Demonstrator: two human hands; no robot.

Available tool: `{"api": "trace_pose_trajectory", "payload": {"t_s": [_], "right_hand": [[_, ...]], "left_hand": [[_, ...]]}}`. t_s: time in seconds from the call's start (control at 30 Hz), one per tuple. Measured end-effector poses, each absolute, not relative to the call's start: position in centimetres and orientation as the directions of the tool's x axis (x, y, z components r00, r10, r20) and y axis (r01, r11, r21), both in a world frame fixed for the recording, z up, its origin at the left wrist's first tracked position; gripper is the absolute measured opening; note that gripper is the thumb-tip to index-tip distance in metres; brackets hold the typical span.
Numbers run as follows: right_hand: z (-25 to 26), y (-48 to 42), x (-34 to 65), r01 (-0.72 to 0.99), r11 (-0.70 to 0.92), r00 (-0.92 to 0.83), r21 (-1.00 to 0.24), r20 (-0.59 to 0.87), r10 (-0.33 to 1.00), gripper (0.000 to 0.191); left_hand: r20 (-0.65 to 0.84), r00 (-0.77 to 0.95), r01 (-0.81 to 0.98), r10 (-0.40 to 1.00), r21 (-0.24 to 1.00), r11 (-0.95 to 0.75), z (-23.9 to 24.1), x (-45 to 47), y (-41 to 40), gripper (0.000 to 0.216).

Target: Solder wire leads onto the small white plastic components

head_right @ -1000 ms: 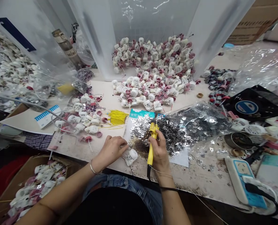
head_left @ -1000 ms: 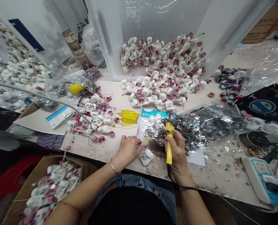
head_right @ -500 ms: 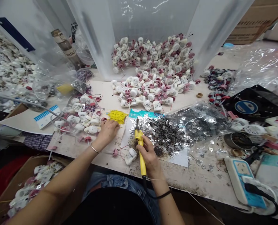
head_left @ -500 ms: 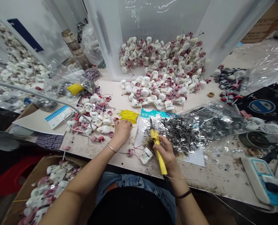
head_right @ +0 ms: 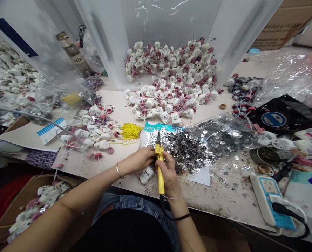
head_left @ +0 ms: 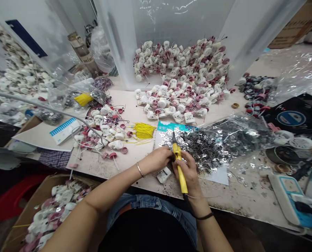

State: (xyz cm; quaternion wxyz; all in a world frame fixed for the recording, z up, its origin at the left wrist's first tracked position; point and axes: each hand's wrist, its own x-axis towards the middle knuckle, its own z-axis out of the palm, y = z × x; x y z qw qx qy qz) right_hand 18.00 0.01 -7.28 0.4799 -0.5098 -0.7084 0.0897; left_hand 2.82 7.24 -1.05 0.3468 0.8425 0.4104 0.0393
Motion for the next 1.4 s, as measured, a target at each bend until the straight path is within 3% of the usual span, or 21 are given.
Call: {"api": "trace_pose_trajectory", "payload": {"t_s": [0.2,0.47,0.67,0.73,0.93,1.17,1.3,1.4], "right_hand": [[-7.0,-1.1,18.4,0.65,0.45,0.036,-0.612,0.617,0.787,0.017],[-5.9,-1.5,18.6,0.639,0.417,0.129,-0.647,0.624,0.77,0.014],[-4.6,-1.5,18.5,0.601,0.299,0.263,-0.741,0.537,0.802,0.014],[-4.7,-1.4,18.4,0.602,0.274,0.287,-0.75,0.524,0.802,0.015],[-5.6,-1.6,19.0,0.649,0.282,0.287,-0.707,0.571,0.769,0.013],[-7.1,-4.2,20.5,0.642,0.458,-0.061,-0.614,0.555,0.829,0.027],[-7.0,-5.4,20.6,0.652,0.466,0.001,-0.598,0.615,0.789,0.026],[-6.3,-5.3,20.4,0.673,0.444,0.093,-0.591,0.664,0.742,0.027]], "left_hand": [[-0.247,0.713,0.618,0.656,0.663,-0.422,-1.0,3.0,7.7,0.014],[-0.289,0.749,0.538,0.596,0.79,-0.294,-0.5,2.6,8.3,0.012],[-0.362,0.786,0.385,0.501,0.921,0.061,-1.2,2.3,8.6,0.028],[-0.353,0.765,0.385,0.539,0.921,0.057,-1.5,2.5,8.6,0.028],[-0.368,0.725,0.489,0.583,0.87,-0.06,-1.4,2.9,8.7,0.021],[-0.359,0.668,0.658,0.652,0.694,-0.292,0.3,2.4,8.5,0.021],[-0.304,0.565,0.756,0.767,0.562,-0.334,0.9,1.7,8.1,0.022],[-0.294,0.561,0.775,0.774,0.514,-0.367,0.6,1.4,7.7,0.019]]}}
